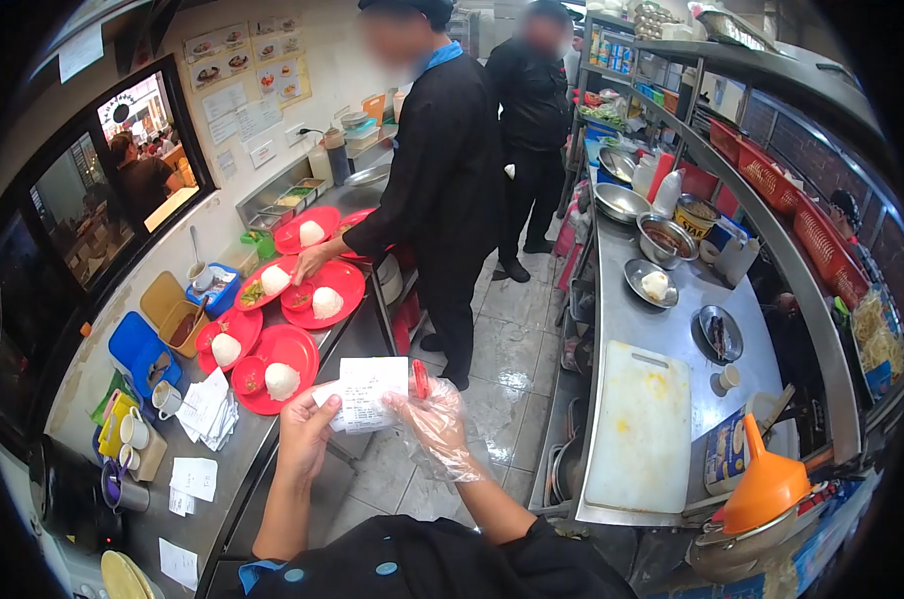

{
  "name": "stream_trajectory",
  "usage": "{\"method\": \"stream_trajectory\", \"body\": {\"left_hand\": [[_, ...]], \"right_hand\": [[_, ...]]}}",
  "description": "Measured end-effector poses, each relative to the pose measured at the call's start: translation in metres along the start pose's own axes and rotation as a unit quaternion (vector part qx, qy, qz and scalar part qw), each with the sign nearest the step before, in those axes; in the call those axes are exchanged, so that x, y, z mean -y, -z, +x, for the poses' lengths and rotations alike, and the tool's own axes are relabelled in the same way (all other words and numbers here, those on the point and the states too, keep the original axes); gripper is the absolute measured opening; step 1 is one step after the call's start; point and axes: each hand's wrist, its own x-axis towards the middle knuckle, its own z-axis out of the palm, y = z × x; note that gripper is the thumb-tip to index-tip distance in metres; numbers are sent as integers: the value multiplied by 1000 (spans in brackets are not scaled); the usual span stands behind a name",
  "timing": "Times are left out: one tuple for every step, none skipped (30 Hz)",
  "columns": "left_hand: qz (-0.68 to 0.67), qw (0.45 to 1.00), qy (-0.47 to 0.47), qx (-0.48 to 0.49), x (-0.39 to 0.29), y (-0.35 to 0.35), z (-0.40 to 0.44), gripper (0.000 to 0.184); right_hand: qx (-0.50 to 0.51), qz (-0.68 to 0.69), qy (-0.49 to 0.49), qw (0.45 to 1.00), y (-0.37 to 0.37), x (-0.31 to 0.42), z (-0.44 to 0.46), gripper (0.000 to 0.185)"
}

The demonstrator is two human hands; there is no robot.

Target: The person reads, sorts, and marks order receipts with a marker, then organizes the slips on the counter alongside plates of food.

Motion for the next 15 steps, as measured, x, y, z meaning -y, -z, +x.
{"method": "stream_trajectory", "body": {"left_hand": [[17, 1000, -11, -7, 0, 0, 0, 28], [35, 999, -22, -15, 0, -1, -1, 26], [35, 999, -22, -16, -1, -1, -1, 26], [62, 997, -35, -28, -3, -2, -2, 26], [88, 994, -48, -40, -4, -3, -3, 25], [88, 994, -48, -41, -4, -3, -3, 25], [100, 992, -56, -54, -5, -3, -4, 25], [111, 989, -65, -67, -5, -3, -4, 24], [111, 989, -65, -68, -4, -3, -4, 24], [113, 989, -72, -68, -3, -2, -4, 24], [116, 988, -79, -68, -3, -1, -4, 24], [115, 988, -79, -71, -2, -1, -5, 24], [105, 989, -77, -76, -2, -1, -6, 24], [94, 989, -74, -83, -2, 0, -7, 25], [95, 989, -73, -90, -2, 2, -9, 25]], "right_hand": [[0, 0, -1, 1000, 2, -1, 0, 22], [-1, -3, -3, 1000, 3, -3, 1, 22], [-2, -6, -4, 1000, 4, -3, 1, 23], [-1, -5, -5, 1000, 4, -1, 0, 23], [10, -3, -6, 1000, 5, 2, 0, 24], [22, -1, -7, 1000, 5, 4, -1, 25], [23, -1, -7, 1000, 4, 5, -1, 25], [24, 1, -11, 1000, 4, 6, -2, 26], [26, 3, -15, 1000, 3, 6, -2, 26], [27, 3, -15, 1000, 2, 6, -2, 26], [18, 7, -14, 1000, 1, 6, -2, 27], [9, 12, -13, 1000, 0, 5, -2, 27], [13, 12, -15, 1000, 0, 3, -1, 27], [3, 36, -22, 999, 0, 0, 0, 27], [-6, 61, -30, 998, -1, -3, 0, 27]]}}
